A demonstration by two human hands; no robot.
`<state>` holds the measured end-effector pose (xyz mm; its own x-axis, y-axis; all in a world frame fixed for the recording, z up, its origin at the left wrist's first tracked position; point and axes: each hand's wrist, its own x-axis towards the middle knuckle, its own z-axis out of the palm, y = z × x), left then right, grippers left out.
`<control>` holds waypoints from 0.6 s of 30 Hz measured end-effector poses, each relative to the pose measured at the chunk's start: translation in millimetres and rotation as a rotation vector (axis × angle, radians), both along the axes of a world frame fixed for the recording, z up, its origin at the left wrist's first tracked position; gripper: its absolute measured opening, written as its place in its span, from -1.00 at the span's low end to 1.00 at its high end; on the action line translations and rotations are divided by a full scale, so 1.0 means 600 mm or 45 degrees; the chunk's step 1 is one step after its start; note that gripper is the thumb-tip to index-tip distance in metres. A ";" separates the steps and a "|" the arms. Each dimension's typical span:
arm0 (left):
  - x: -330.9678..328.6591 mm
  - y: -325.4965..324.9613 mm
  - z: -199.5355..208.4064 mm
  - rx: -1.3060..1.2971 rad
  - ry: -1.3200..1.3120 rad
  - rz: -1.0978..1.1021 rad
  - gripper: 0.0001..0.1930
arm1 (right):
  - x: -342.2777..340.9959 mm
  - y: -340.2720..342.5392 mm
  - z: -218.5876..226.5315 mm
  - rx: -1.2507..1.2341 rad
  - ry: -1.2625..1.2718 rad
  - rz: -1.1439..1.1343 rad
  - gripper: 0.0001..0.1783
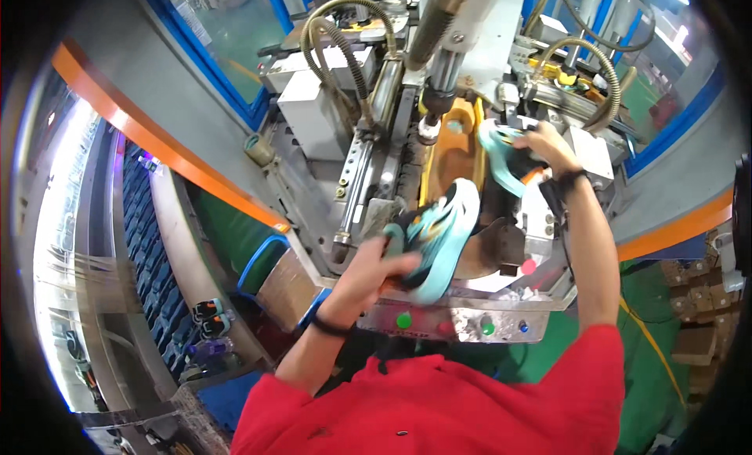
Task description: Operating a shoe-lasting or sole-pressing machine in a footwear factory.
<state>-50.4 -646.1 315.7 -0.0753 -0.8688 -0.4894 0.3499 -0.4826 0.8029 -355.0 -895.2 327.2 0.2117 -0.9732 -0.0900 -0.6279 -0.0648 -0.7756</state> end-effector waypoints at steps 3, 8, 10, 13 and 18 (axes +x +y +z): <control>0.091 0.148 0.056 0.180 -0.269 -0.020 -0.58 | 0.140 -0.090 -0.124 0.057 0.345 -0.045 -0.44; 0.124 0.344 0.072 0.065 -0.407 0.703 -0.49 | 0.285 -0.080 -0.261 -0.090 0.580 -0.455 -0.50; 0.131 0.412 0.060 0.153 -0.402 0.893 -0.51 | 0.298 -0.048 -0.265 -0.145 0.628 -0.368 -0.36; 0.110 0.487 0.022 0.104 -0.346 1.218 -0.53 | 0.289 -0.039 -0.235 -0.081 0.562 -0.290 -0.23; 0.045 0.550 -0.003 0.202 -0.349 1.515 -0.56 | 0.328 0.266 -0.137 -0.617 0.172 0.319 -0.60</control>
<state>-23.2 -316.2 314.1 0.8444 -0.2555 -0.4710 0.4678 -0.0771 0.8805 -158.1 -735.6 244.9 0.4592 -0.8315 0.3127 -0.6392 -0.5537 -0.5338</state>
